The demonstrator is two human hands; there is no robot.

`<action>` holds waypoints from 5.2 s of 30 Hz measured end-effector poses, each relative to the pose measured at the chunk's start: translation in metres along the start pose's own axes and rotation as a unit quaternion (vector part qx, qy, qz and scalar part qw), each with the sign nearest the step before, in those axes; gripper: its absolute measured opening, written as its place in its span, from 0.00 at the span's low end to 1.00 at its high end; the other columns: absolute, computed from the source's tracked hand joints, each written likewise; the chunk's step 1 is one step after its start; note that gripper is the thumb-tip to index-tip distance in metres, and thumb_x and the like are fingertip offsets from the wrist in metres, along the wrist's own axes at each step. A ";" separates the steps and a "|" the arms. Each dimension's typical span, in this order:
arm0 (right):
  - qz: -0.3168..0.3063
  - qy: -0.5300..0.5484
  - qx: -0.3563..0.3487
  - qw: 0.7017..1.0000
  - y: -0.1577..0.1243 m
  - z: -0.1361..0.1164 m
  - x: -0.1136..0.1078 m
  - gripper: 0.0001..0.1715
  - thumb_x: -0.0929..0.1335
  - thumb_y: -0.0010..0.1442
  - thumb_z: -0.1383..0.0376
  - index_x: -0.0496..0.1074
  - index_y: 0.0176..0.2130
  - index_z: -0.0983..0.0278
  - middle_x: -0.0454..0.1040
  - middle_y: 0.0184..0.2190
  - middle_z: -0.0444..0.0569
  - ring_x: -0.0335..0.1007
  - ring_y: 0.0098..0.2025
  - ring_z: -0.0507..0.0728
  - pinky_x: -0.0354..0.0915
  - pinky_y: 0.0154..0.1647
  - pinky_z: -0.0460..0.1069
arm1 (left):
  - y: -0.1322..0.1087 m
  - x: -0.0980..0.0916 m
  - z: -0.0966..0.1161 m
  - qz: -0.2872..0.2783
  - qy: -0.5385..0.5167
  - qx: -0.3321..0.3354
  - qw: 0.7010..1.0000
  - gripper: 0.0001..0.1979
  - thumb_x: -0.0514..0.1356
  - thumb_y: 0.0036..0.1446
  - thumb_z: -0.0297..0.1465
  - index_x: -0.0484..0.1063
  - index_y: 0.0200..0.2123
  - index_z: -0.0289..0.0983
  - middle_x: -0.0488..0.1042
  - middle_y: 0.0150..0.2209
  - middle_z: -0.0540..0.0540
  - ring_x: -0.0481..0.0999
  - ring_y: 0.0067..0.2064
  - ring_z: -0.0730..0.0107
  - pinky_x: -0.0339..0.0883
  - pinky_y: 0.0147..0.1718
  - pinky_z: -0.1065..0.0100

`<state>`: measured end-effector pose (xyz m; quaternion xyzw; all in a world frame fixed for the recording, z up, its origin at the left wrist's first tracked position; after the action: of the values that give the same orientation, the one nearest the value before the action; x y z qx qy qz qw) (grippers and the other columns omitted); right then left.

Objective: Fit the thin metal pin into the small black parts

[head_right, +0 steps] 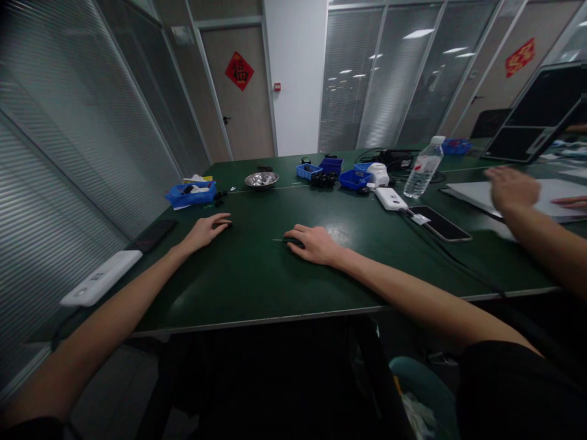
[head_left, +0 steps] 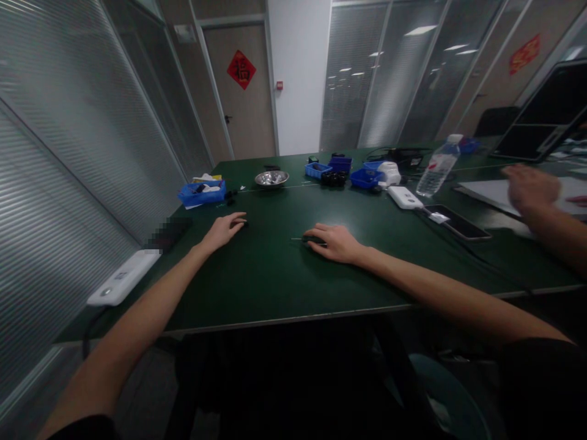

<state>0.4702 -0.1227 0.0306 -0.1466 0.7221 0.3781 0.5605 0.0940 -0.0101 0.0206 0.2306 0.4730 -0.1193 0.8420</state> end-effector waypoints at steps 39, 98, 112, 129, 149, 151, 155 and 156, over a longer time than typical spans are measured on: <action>0.042 -0.003 -0.053 0.998 -0.002 -0.018 -0.003 0.23 0.61 0.78 0.56 0.71 0.64 0.62 0.76 0.50 0.56 0.72 0.37 0.55 0.63 0.34 0.49 | -0.021 0.054 0.130 -0.152 -0.185 0.201 0.950 0.20 0.62 0.71 0.38 0.76 0.63 0.41 0.77 0.47 0.42 0.76 0.46 0.63 0.69 0.47 0.62; 0.051 0.029 0.017 0.998 0.000 0.005 -0.003 0.21 0.64 0.75 0.54 0.75 0.58 0.62 0.79 0.49 0.53 0.74 0.38 0.56 0.65 0.37 0.50 | -0.004 -0.055 -0.098 0.033 0.187 -0.208 0.960 0.18 0.66 0.57 0.27 0.85 0.51 0.39 0.85 0.50 0.39 0.83 0.51 0.50 0.75 0.54 0.59; 0.046 0.015 0.013 0.999 -0.001 0.006 0.000 0.22 0.63 0.75 0.53 0.76 0.58 0.61 0.79 0.49 0.52 0.74 0.39 0.57 0.64 0.37 0.51 | -0.012 -0.064 -0.098 0.079 0.139 -0.249 0.955 0.13 0.69 0.59 0.31 0.86 0.48 0.39 0.86 0.46 0.43 0.83 0.46 0.58 0.74 0.53 0.63; 0.036 0.032 0.010 0.999 -0.001 0.002 -0.004 0.22 0.64 0.75 0.54 0.76 0.58 0.62 0.79 0.49 0.53 0.75 0.39 0.57 0.64 0.37 0.51 | -0.014 -0.063 -0.089 0.089 0.126 -0.233 0.960 0.13 0.66 0.59 0.29 0.86 0.47 0.37 0.85 0.47 0.40 0.84 0.50 0.53 0.74 0.57 0.59; 0.013 0.031 -0.009 0.999 0.001 0.000 -0.003 0.22 0.64 0.75 0.53 0.75 0.59 0.62 0.78 0.47 0.52 0.73 0.37 0.55 0.62 0.36 0.50 | 0.002 -0.023 -0.028 0.050 0.013 -0.092 0.994 0.19 0.66 0.61 0.33 0.82 0.55 0.39 0.85 0.49 0.43 0.83 0.51 0.57 0.73 0.55 0.60; 0.015 0.031 -0.009 0.999 0.001 -0.001 -0.003 0.22 0.64 0.75 0.53 0.74 0.60 0.62 0.78 0.47 0.52 0.73 0.36 0.55 0.62 0.36 0.50 | 0.005 -0.006 -0.003 0.004 -0.070 -0.041 0.997 0.21 0.68 0.60 0.35 0.81 0.57 0.40 0.84 0.50 0.43 0.82 0.50 0.59 0.74 0.54 0.60; 0.025 0.031 -0.017 0.999 0.000 -0.004 -0.003 0.22 0.64 0.75 0.53 0.74 0.60 0.60 0.78 0.47 0.52 0.73 0.37 0.55 0.63 0.36 0.50 | 0.000 0.024 0.056 -0.098 -0.156 0.046 0.982 0.20 0.67 0.64 0.39 0.81 0.57 0.41 0.83 0.52 0.43 0.81 0.49 0.61 0.73 0.48 0.62; 0.025 0.033 -0.023 0.999 0.000 -0.006 -0.003 0.22 0.64 0.75 0.53 0.74 0.60 0.60 0.78 0.47 0.52 0.73 0.37 0.55 0.63 0.36 0.50 | -0.002 0.030 0.071 -0.116 -0.164 0.066 0.977 0.20 0.67 0.64 0.40 0.81 0.57 0.40 0.83 0.51 0.43 0.81 0.48 0.61 0.72 0.46 0.62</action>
<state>0.4671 -0.1272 0.0336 -0.1538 0.7347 0.4037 0.5230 0.1612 -0.0470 0.0255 0.2064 0.3434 -0.2831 0.8714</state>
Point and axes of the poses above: each hand's wrist, its own y-axis towards the middle knuckle, its own x-axis out of the palm, z = x × y, the point moved 4 cm from there along y, towards the middle knuckle
